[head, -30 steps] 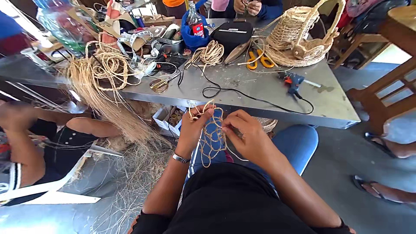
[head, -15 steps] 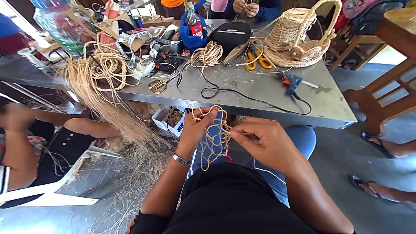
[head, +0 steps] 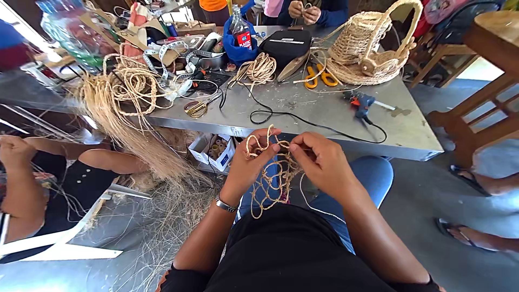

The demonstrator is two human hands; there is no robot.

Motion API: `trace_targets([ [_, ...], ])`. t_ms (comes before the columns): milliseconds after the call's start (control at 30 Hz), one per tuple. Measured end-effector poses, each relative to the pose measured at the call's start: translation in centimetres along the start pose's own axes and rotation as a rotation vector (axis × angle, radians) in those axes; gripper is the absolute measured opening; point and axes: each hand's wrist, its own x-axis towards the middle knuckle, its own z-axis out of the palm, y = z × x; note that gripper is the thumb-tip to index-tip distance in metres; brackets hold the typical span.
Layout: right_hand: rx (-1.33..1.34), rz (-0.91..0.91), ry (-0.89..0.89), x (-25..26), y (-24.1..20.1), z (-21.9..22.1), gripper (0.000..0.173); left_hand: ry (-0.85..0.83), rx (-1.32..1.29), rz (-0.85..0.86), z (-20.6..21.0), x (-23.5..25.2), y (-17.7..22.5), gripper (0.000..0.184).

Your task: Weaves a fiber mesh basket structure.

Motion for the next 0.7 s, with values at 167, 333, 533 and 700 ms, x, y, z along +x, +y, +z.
trace_targets([
  [167, 0.068, 0.067, -0.044, 0.6, 0.0, 0.0, 0.029, -0.04, 0.023, 0.03, 0.1, -0.1, 0.4, 0.032],
  [333, 0.085, 0.014, -0.047, 0.9, 0.5, -0.6, 0.021, -0.057, -0.072, 0.005, -0.7, -0.2, 0.1, 0.024],
  [533, 0.236, 0.169, 0.058, 1.1, 1.2, -0.6, 0.016, 0.102, -0.118, -0.055, -3.5, -0.9, -0.3, 0.013],
  [700, 0.267, 0.197, 0.124, 1.3, 1.0, 0.1, 0.015, -0.015, -0.041, -0.022, -4.0, -1.0, 0.3, 0.034],
])
